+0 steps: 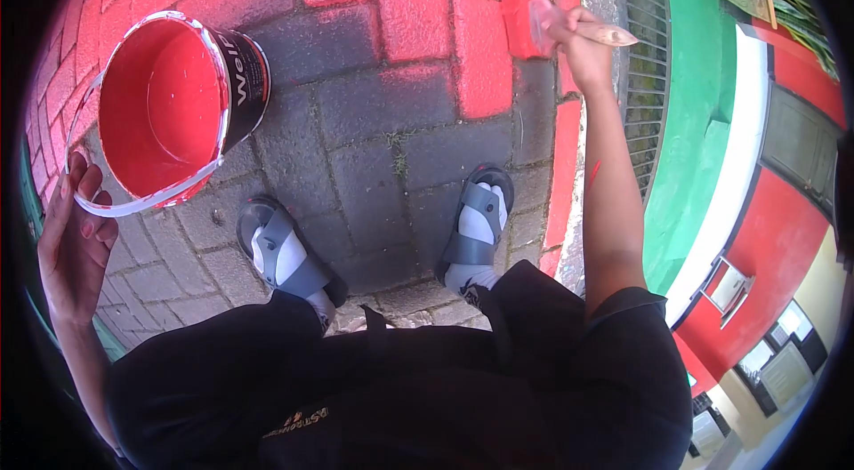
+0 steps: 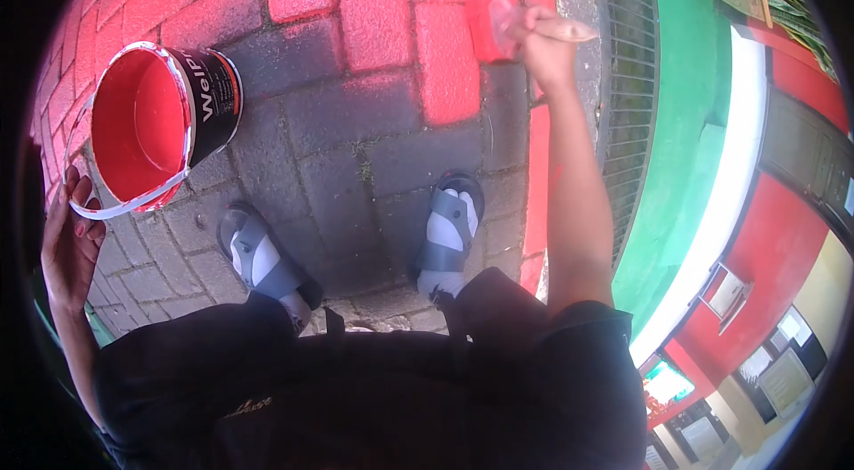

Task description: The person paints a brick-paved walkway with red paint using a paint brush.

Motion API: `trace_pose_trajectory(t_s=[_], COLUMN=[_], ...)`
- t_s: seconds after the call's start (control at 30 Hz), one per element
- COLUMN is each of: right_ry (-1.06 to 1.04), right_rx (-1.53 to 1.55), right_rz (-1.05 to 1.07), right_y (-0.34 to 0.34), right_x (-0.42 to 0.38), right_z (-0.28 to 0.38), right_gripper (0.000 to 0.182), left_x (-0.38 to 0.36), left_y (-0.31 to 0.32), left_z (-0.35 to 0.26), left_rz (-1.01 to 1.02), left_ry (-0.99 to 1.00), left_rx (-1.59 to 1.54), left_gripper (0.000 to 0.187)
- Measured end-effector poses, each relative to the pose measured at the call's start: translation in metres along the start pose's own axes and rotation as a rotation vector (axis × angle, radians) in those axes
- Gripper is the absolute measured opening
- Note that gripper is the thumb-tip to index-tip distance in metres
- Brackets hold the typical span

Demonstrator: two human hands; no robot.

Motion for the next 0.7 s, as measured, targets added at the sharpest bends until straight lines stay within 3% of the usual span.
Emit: trace_pose_trajectory(t_s=[0.03, 0.13, 0.2, 0.27, 0.33, 0.43, 0.5, 0.6, 0.63, 0.67, 0.7], right_ry=[0.185, 0.246, 0.034, -0.264, -0.396, -0.479, -0.134, -0.198, -0.394, -0.396, -0.404], right_rx=[0.143, 0.119, -0.134, -0.243, -0.513, -0.566, -0.322, -0.49, -0.242, -0.238, -0.386], right_rz=[-0.048, -0.186, -0.293, -0.264, -0.117, -0.016, 0.059, -0.118, -0.188, -0.206, -0.084], right_y=[-0.011, -0.043, -0.046, -0.038, -0.008, 0.002, -0.006, -0.033, -0.027, -0.024, -0.012], right_x=[0.003, 0.028, 0.024, 0.02, 0.003, -0.043, -0.057, -0.032, -0.019, -0.025, -0.036], right_z=[-0.005, -0.057, -0.019, -0.009, -0.02, -0.028, 0.004, 0.001, -0.026, -0.03, -0.029], right_gripper=[0.028, 0.03, 0.028, 0.025, 0.024, 0.025, 0.019, 0.021, 0.021, 0.021, 0.021], left_x=[0.001, -0.001, -0.002, -0.001, 0.0, 0.001, 0.002, 0.003, 0.003, 0.001, 0.0], left_y=[0.002, 0.002, -0.002, -0.004, -0.004, 0.007, 0.008, 0.012, 0.013, 0.017, 0.022], left_z=[0.001, 0.0, 0.001, 0.003, 0.001, -0.001, -0.002, -0.002, -0.003, -0.003, -0.002], left_rz=[-0.011, -0.05, -0.065, -0.061, -0.018, -0.011, 0.038, 0.063, 0.033, 0.043, -0.032], left_ry=[0.002, 0.021, 0.019, -0.003, 0.011, 0.022, 0.009, 0.011, 0.018, 0.03, 0.013], left_rx=[-0.006, 0.012, 0.002, -0.007, -0.019, -0.012, -0.024, -0.033, -0.022, -0.013, -0.038], left_gripper=[0.048, 0.044, 0.044, 0.045, 0.044, 0.043, 0.043, 0.042, 0.041, 0.041, 0.039])
Point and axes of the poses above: each hand's wrist, its own x-axis towards the middle knuckle, its own y-axis out of the palm, z = x × y, the point moved 2 cm from there along x, towards the middle knuckle, and after that the axes turned 4 degrees about -z, right-handed, at the moved point
